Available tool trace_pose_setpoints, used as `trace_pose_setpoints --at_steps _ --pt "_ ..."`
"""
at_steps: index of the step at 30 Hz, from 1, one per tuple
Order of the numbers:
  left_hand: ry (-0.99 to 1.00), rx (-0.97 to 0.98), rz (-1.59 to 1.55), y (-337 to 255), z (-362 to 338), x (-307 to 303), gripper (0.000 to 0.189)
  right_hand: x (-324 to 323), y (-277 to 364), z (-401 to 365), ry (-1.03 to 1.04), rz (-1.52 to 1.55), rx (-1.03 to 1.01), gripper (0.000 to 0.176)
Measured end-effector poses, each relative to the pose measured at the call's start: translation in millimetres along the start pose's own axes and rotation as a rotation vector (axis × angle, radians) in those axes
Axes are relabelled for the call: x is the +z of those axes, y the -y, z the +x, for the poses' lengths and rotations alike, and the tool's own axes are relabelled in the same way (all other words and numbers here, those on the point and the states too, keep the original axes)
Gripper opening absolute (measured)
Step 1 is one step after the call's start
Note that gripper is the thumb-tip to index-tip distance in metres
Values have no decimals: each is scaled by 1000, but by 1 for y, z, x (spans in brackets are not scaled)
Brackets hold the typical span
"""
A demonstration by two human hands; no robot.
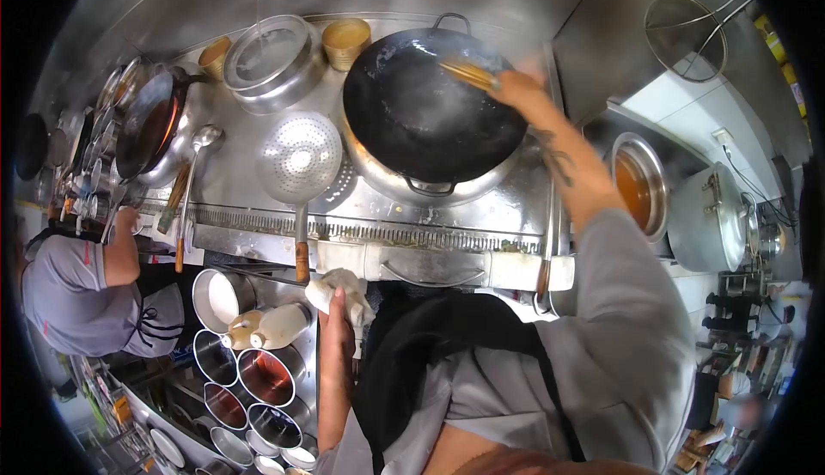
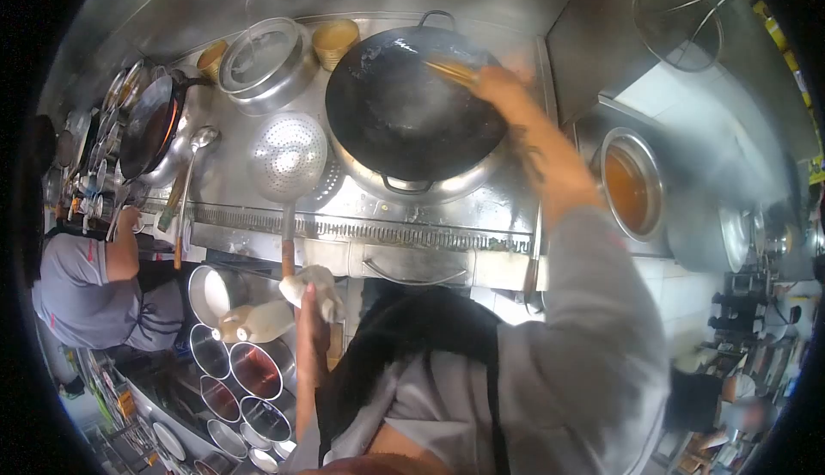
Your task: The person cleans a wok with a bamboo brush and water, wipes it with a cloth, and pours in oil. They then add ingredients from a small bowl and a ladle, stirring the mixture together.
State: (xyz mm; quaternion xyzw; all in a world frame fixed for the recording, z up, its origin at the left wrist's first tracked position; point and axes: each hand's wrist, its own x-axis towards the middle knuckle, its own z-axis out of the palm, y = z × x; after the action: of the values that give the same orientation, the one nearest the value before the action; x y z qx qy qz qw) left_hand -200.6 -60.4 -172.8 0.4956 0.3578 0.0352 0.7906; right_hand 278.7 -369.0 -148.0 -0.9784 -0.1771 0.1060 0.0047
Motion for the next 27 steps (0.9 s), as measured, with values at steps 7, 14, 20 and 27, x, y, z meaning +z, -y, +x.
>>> trace_pose_setpoints --at_steps 7,14,20,27 --pt "-1 -24 13 -14 -26 -2 57 26 -22 -51 140 224 -195 52" --pt "-64 3 5 -9 -32 -2 52 18 65 24 -169 168 -29 38" --pt "-48 18 -32 -10 -30 -7 52 27 84 -56 215 391 -426 47" --pt "-45 35 -111 6 -17 -26 52 -19 -39 -41 240 46 48 45"
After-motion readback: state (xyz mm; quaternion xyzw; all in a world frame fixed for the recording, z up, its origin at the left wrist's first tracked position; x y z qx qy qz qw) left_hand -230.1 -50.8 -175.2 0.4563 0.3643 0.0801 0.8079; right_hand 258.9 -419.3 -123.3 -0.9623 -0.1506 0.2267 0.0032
